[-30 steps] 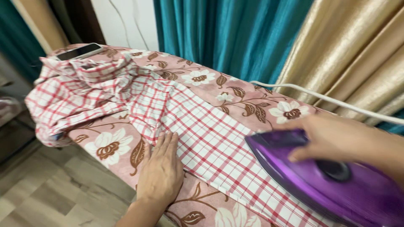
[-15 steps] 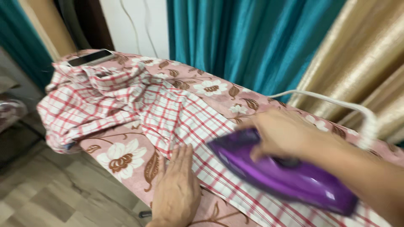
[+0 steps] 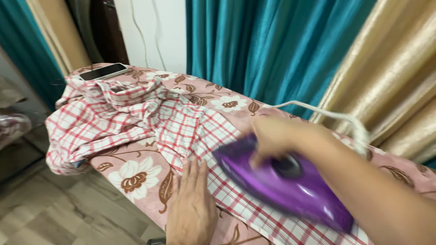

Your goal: The person irons a plaid shirt on an ironing board, smoothing the sleeves and main body panels using a purple iron and then spreading the shirt flat to continue.

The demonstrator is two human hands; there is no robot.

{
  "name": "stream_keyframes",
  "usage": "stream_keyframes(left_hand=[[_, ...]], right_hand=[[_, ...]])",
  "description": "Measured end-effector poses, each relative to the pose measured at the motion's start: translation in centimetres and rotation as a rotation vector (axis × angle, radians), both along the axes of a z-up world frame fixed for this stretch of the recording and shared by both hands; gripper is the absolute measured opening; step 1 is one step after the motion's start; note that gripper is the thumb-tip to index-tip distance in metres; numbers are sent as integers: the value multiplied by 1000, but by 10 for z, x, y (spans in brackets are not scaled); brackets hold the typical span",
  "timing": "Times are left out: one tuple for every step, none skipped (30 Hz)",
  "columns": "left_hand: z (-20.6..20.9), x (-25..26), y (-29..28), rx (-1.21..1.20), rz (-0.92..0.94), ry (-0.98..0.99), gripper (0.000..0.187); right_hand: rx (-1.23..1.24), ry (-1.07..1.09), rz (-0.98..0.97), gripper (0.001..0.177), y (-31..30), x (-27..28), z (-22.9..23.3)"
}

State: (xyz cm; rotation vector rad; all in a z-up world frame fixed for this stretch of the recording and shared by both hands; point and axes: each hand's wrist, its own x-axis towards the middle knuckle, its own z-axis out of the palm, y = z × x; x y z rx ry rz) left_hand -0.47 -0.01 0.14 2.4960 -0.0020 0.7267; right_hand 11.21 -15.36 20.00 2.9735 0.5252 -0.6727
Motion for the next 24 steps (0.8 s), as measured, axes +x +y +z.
stream_keyframes(left_hand=[[2,0,1,-3,-12,1,69],[5,0,1,9,-6,28,72],[8,0,0,22,-3,63,74],[10,-1,0,21,-19,71,74],[12,-3,0,23,-9,100,74],[13,-3,0,25,2,130,75],[13,-3,-1,18,4,138,75],[13,-3,-1,31,10,127,73],[13,-4,-1,41,24,115,71],[12,-6,-1,32,33,121,71],[12,-5,0,34,35,115,71],[10,-5,-1,36,36,110,71],[9,-5,-2,32,41,110,71],[9,-6,-2,29,44,103,69],[9,-7,-1,30,50,93,66],[9,-9,-1,30,59,92,66],[9,-8,-2,19,59,102,69],[9,-6,-2,8,60,113,72],[9,-6,-2,12,79,109,72],[10,-5,-2,22,70,108,72],[9,-6,-3,27,62,105,72],[8,-8,-3,26,83,101,72],[8,-8,-3,25,78,119,72],[9,-8,-3,24,73,137,72]], right_hand=[[120,81,-52,69,-16,-25,-1],[37,73,25,67,-36,-46,0],[-75,11,-50,79,-57,-67,-4],[-246,118,-151,80,-83,-84,-5],[-179,174,-111,79,-104,-91,-10],[-147,202,-86,78,-128,-98,-15],[-113,234,-72,78,-151,-106,-21],[-25,278,-22,71,-166,-107,-30],[13,302,10,68,-173,-105,-36],[50,328,41,65,-174,-106,-37],[-17,194,48,67,-167,-110,-36],[-55,126,57,68,-153,-113,-33],[-88,59,59,69,-134,-119,-30],[-201,19,-80,76,-111,-114,-26],[-304,-28,-216,83,-91,-107,-17],[-141,-119,-192,74,-67,-94,-14],[-132,-144,-206,72,-43,-73,-13],[-36,-242,-84,70,-24,-52,-12],[-59,-267,-56,68,-3,-31,-13],[20,-286,15,65,14,-9,-11],[32,-265,-5,71,29,10,-10],[43,-243,-26,76,44,27,-10],[54,-254,-17,76,55,40,-8],[66,-203,31,78,65,52,-6]])
